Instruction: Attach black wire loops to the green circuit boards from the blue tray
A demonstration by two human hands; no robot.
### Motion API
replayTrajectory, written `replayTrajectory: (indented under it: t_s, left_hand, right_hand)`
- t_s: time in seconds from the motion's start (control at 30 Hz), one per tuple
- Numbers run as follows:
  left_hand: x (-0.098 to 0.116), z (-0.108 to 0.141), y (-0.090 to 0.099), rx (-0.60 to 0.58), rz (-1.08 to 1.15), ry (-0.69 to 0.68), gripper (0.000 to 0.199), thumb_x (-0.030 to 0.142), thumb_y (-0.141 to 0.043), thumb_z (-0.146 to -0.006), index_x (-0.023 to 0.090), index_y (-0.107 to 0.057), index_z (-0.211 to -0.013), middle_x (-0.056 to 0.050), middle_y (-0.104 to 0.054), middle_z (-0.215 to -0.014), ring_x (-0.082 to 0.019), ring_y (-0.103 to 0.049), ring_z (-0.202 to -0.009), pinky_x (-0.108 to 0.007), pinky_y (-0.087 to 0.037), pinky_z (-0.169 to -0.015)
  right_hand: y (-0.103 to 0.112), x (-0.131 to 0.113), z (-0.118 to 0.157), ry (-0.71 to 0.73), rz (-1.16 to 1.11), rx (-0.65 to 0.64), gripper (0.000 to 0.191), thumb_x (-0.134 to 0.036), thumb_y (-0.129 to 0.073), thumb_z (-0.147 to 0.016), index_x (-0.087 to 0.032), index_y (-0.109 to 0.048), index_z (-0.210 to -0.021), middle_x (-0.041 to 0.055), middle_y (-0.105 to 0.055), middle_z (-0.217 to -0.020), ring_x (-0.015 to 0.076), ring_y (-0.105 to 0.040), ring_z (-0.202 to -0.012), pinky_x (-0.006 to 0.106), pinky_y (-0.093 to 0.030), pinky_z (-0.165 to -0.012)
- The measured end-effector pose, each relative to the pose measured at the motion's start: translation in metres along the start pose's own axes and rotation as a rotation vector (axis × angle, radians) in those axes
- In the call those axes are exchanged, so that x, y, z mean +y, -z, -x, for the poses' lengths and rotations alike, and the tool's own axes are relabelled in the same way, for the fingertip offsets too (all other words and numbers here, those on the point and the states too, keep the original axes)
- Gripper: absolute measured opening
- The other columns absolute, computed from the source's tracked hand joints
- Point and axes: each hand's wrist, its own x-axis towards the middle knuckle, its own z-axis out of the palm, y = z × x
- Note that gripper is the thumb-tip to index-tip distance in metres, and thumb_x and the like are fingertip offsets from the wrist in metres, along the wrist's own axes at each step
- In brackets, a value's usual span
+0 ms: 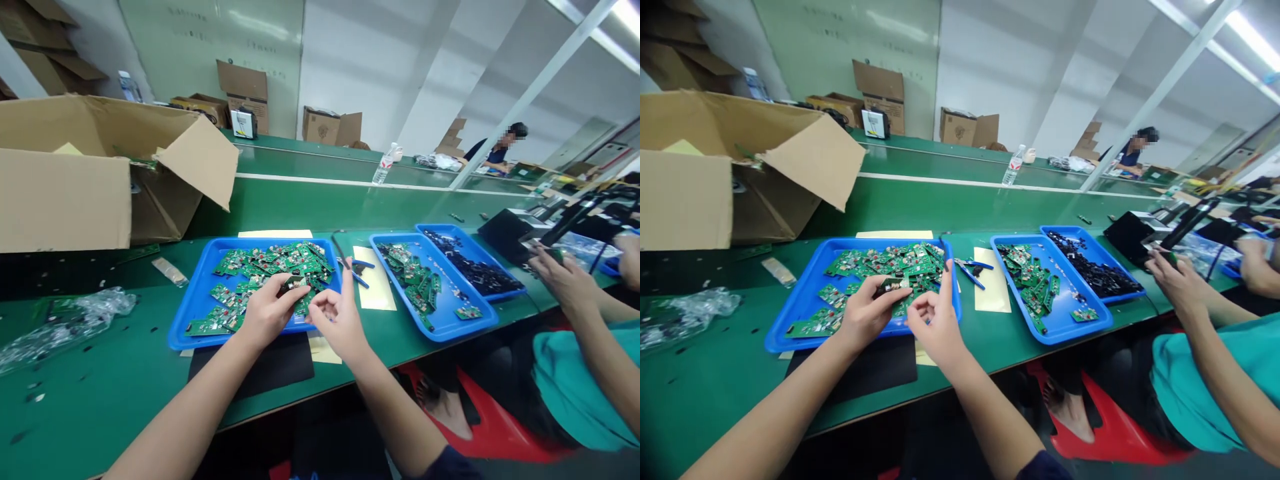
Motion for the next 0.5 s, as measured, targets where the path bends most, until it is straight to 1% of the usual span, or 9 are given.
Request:
replayTrajectory:
  t_s: [0.07, 0.1, 0.17, 0.2, 0.23, 0.3, 0.4, 0.43, 0.5]
  left_hand:
    - [0.0, 0.0, -0.002, -0.04, 0.0, 0.021, 0.026, 0.009, -0.045, -0.084, 0.021, -0.067, -0.091, -0.007, -0.052, -0.093, -0.012, -0.057, -0.073, -0.02, -0.049, -0.058]
    - [-0.001, -0.001, -0.003, -0.066, 0.0, 0.041, 0.025, 0.011, -0.046, -0.084, 0.021, -0.067, -0.093, -0.007, -0.051, -0.094, -0.012, -0.057, -0.074, -0.021, -0.049, -0.059]
    - [-0.002, -0.003, -0.005, -0.117, 0.001, 0.097, 0.023, 0.016, -0.049, -0.084, 0.021, -0.066, -0.099, -0.008, -0.049, -0.096, -0.014, -0.056, -0.074, -0.023, -0.05, -0.061]
    - [-0.003, -0.004, -0.006, -0.137, 0.003, 0.126, 0.023, 0.019, -0.05, -0.084, 0.021, -0.065, -0.102, -0.008, -0.048, -0.097, -0.014, -0.056, -0.074, -0.025, -0.051, -0.063]
    - [-0.003, -0.005, -0.007, -0.148, 0.006, 0.157, 0.024, 0.02, -0.051, -0.084, 0.02, -0.064, -0.104, -0.009, -0.047, -0.098, -0.015, -0.055, -0.074, -0.027, -0.051, -0.064]
    - [-0.005, -0.006, -0.007, -0.159, 0.014, 0.224, 0.027, 0.022, -0.05, -0.084, 0.018, -0.062, -0.109, -0.01, -0.045, -0.101, -0.017, -0.055, -0.077, -0.03, -0.051, -0.068]
    - [-0.006, -0.006, -0.009, -0.184, 0.038, 0.339, 0.036, 0.021, -0.047, -0.085, 0.017, -0.054, -0.12, -0.012, -0.045, -0.104, -0.021, -0.055, -0.09, -0.035, -0.05, -0.077]
    - [-0.007, -0.005, -0.01, -0.193, 0.065, 0.372, 0.04, 0.02, -0.045, -0.085, 0.016, -0.049, -0.124, -0.012, -0.046, -0.105, -0.023, -0.054, -0.095, -0.037, -0.049, -0.081]
    - [-0.009, -0.004, -0.012, -0.198, 0.156, 0.437, 0.046, 0.018, -0.043, -0.084, 0.016, -0.042, -0.13, -0.014, -0.05, -0.109, -0.025, -0.052, -0.104, -0.041, -0.046, -0.089]
  right_hand:
    - [0.001, 0.002, -0.002, 0.005, -0.016, 0.0, 0.091, -0.018, -0.053, -0.08, -0.03, 0.014, -0.141, -0.0057, -0.052, -0.069, 0.0109, -0.056, -0.055, 0.028, -0.051, -0.058]
    - [0.006, 0.003, -0.003, 0.012, -0.001, 0.008, 0.09, -0.018, -0.052, -0.08, -0.029, 0.013, -0.141, -0.0058, -0.052, -0.069, 0.0108, -0.055, -0.055, 0.028, -0.05, -0.058]
    - [0.021, 0.004, -0.006, 0.04, 0.086, 0.058, 0.088, -0.018, -0.051, -0.08, -0.028, 0.012, -0.142, -0.0053, -0.052, -0.069, 0.011, -0.054, -0.056, 0.027, -0.049, -0.058]
    - [0.033, 0.006, -0.007, 0.056, 0.16, 0.106, 0.088, -0.018, -0.05, -0.08, -0.026, 0.011, -0.142, -0.0048, -0.052, -0.069, 0.0112, -0.054, -0.056, 0.027, -0.049, -0.058]
    - [0.047, 0.007, -0.007, 0.078, 0.248, 0.171, 0.087, -0.018, -0.049, -0.081, -0.025, 0.011, -0.143, -0.0041, -0.053, -0.07, 0.0115, -0.054, -0.057, 0.027, -0.048, -0.059]
    - [0.081, 0.009, -0.008, 0.104, 0.462, 0.34, 0.085, -0.018, -0.047, -0.081, -0.02, 0.01, -0.143, -0.0024, -0.054, -0.072, 0.0127, -0.054, -0.06, 0.028, -0.048, -0.062]
    - [0.134, 0.013, -0.009, 0.112, 0.745, 0.53, 0.082, -0.02, -0.045, -0.08, -0.016, 0.007, -0.144, -0.0011, -0.054, -0.072, 0.0142, -0.054, -0.061, 0.029, -0.047, -0.063]
    - [0.15, 0.015, -0.008, 0.098, 0.823, 0.574, 0.083, -0.02, -0.045, -0.079, -0.015, 0.007, -0.144, -0.0012, -0.054, -0.071, 0.0147, -0.054, -0.06, 0.03, -0.047, -0.064]
    - [0.176, 0.018, -0.007, 0.063, 0.94, 0.602, 0.081, -0.021, -0.043, -0.079, -0.012, 0.004, -0.144, -0.0018, -0.052, -0.067, 0.0162, -0.053, -0.057, 0.032, -0.046, -0.063]
